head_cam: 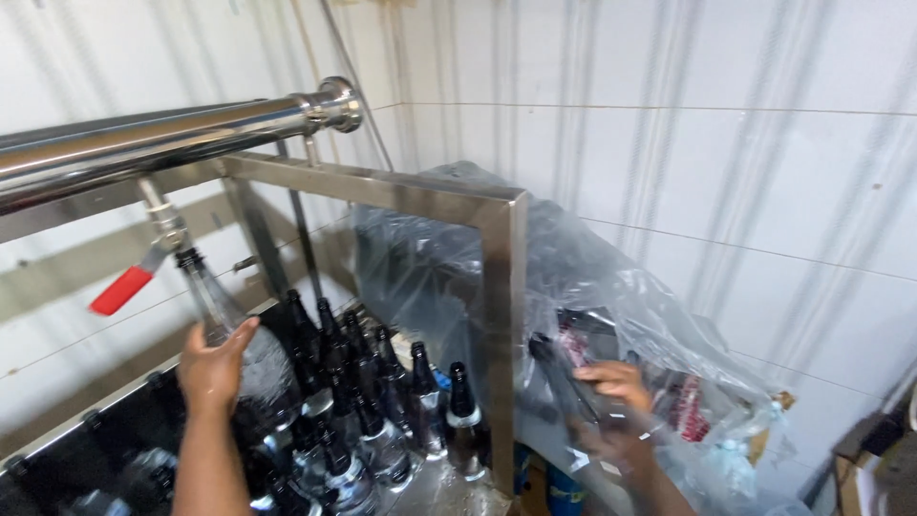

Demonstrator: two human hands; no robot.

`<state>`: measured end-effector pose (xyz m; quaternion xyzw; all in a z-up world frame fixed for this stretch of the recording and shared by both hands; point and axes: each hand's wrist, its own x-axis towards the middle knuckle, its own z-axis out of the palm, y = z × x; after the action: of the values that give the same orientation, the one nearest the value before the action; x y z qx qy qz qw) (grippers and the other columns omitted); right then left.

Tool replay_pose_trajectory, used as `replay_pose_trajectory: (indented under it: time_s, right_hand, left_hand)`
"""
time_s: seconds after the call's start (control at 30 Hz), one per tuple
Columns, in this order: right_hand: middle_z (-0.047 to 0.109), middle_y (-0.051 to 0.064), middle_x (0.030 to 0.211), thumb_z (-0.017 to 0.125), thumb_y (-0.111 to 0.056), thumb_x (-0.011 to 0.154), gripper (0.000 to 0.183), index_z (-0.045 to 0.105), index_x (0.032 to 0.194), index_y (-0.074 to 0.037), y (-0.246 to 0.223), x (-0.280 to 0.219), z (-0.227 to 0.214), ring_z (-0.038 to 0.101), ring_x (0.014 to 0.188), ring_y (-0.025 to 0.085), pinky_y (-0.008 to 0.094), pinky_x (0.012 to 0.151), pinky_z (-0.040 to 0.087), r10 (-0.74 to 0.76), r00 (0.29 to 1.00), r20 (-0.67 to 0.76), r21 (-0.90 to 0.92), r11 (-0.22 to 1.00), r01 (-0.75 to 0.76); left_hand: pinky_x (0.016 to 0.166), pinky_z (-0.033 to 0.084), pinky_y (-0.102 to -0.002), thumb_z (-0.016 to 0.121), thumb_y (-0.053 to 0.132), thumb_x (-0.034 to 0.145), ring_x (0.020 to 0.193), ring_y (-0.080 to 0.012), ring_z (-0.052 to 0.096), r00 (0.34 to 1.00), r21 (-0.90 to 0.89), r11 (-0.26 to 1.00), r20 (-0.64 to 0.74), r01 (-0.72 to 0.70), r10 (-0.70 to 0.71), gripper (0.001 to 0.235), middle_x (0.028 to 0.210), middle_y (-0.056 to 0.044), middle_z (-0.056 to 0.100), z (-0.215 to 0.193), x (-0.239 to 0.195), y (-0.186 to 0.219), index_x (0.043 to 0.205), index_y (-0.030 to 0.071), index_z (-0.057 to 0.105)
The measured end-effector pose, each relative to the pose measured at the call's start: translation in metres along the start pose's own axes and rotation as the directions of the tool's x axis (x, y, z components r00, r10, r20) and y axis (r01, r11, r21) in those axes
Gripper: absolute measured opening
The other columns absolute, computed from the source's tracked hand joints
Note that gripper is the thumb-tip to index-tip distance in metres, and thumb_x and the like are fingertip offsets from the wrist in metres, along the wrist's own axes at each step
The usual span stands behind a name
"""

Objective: The person fills multiple bottles with liquid using a manual filling station, placing each bottle under the nozzle and operating the lever.

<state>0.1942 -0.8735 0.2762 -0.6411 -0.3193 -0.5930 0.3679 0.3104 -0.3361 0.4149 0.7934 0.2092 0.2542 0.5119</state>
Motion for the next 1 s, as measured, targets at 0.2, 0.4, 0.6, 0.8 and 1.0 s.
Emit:
replay_pose_trajectory:
  time_s: [0.2, 0.4, 0.6, 0.8, 1.0]
  right_hand:
    - [0.064, 0.02, 0.158, 0.06, -0.019, 0.118, 0.027, 0.059, 0.144, -0.014, -0.078, 0.079, 0.137, 0.074, 0.139, 0.042, 0.049, 0.106, 0.067, -0.157, 0.891, 0.426, 0.306, 0.952, 0.022]
    - [0.045, 0.023, 0.174, 0.056, 0.009, 0.11, 0.055, 0.052, 0.159, -0.015, -0.122, 0.095, 0.279, 0.056, 0.158, 0.049, 0.061, 0.126, 0.052, -0.25, 0.824, 0.509, 0.508, 0.86, -0.053]
    - [0.018, 0.021, 0.191, 0.036, -0.052, 0.128, 0.05, 0.051, 0.165, -0.022, -0.189, 0.095, 0.246, 0.025, 0.178, 0.037, 0.056, 0.148, 0.021, -0.401, 0.599, 0.693, 0.716, 0.294, -0.632]
    - [-0.019, 0.029, 0.187, 0.077, -0.096, 0.103, 0.141, -0.022, 0.175, -0.026, -0.223, 0.048, 0.25, 0.031, 0.168, 0.045, 0.067, 0.137, 0.026, -0.357, 0.66, 0.661, 0.586, -0.304, -0.751]
    - [0.079, 0.012, 0.127, 0.075, -0.047, 0.101, 0.081, 0.056, 0.166, -0.001, -0.188, -0.086, 0.324, 0.082, 0.094, 0.011, 0.021, 0.082, 0.07, -0.036, 0.168, 0.985, 0.158, -0.194, -0.968]
  left_hand:
    - [0.116, 0.047, -0.05, 0.086, 0.067, 0.075, 0.146, -0.0401, 0.058, 1.0, -0.005, 1.0, 0.011, 0.025, -0.025, 0.115, 0.162, -0.023, 0.059, 0.004, 0.008, -0.006, 0.17, 0.013, 0.048]
    - [0.12, 0.045, -0.045, 0.087, 0.067, 0.072, 0.15, -0.0362, 0.056, 1.0, -0.08, 0.997, 0.013, -0.005, 0.006, 0.118, 0.164, -0.022, 0.057, 0.009, 0.018, -0.016, 0.168, 0.01, 0.049]
    - [0.113, 0.052, -0.04, 0.085, 0.066, 0.074, 0.136, -0.0289, 0.07, 0.999, -0.09, 0.996, 0.051, -0.013, 0.018, 0.111, 0.147, -0.013, 0.074, 0.005, 0.009, -0.008, 0.166, 0.012, 0.053]
    - [0.106, 0.056, -0.043, 0.082, 0.065, 0.078, 0.125, -0.029, 0.073, 0.998, -0.068, 0.997, 0.058, -0.024, 0.028, 0.094, 0.137, -0.009, 0.077, 0.003, 0.006, -0.005, 0.156, 0.017, 0.062]
    - [0.127, 0.044, -0.047, 0.084, 0.063, 0.08, 0.156, -0.0339, 0.051, 0.995, -0.089, 0.995, 0.09, 0.05, -0.042, 0.115, 0.17, -0.014, 0.053, -0.003, -0.002, 0.003, 0.173, 0.014, 0.038]
